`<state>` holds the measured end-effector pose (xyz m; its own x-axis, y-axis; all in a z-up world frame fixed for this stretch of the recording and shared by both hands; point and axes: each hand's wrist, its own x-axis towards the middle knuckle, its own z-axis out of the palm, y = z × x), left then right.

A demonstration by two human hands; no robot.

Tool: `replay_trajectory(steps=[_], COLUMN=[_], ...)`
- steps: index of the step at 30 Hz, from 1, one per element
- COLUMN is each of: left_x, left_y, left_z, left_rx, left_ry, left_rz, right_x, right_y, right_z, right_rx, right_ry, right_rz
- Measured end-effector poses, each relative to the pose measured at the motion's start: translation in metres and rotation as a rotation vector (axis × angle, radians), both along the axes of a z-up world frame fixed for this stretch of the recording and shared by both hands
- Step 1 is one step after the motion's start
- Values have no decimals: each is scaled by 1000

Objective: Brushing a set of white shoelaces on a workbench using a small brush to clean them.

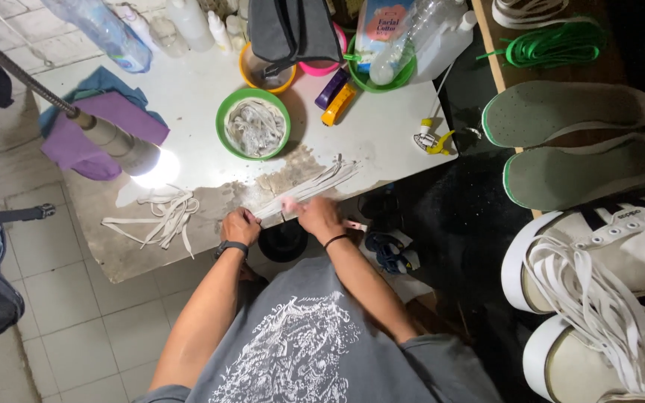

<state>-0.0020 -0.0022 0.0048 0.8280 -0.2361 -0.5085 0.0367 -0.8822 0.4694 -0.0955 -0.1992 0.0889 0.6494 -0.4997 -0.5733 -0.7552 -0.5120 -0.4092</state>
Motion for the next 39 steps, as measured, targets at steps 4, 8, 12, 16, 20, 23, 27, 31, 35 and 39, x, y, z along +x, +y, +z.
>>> replay_trajectory(steps=[4,8,12,16,20,23,27,31,35,39], left_x=[3,-5,-28,-18,-4,1,3,8,24,28], left_y=[0,8,17,18,-35,-110,-202,-245,-230,-168], left_z=[-15,-25,-6,-82,-28,51,92,161,178,176], left_rx=[-8,4,37,146,70,2,-261,-385,-539,-779], left_ry=[-9,-191,-398,-578,-588,-562,-400,-279,-118,248], left_rz=[-15,-180,-442,-680,-811,-848,-715,-562,-322,155], right_x=[-21,-45,-53,-74,-104,-131,-150,-143,-145,-150], right_y=[-79,-146,-125,-89,-94,-116,-133,-147,-155,-156], right_z=[-2,-27,8,3,-11,-41,-42,-25,-30,-34], right_rx=[-139,-253,-173,-38,5,-7,-45,-106,-128,-80], right_ry=[-35,-79,-324,-322,-272,-277,-349,-337,-405,-384], right_rz=[-165,-355,-524,-508,-496,-538,-561,-661,-702,-616])
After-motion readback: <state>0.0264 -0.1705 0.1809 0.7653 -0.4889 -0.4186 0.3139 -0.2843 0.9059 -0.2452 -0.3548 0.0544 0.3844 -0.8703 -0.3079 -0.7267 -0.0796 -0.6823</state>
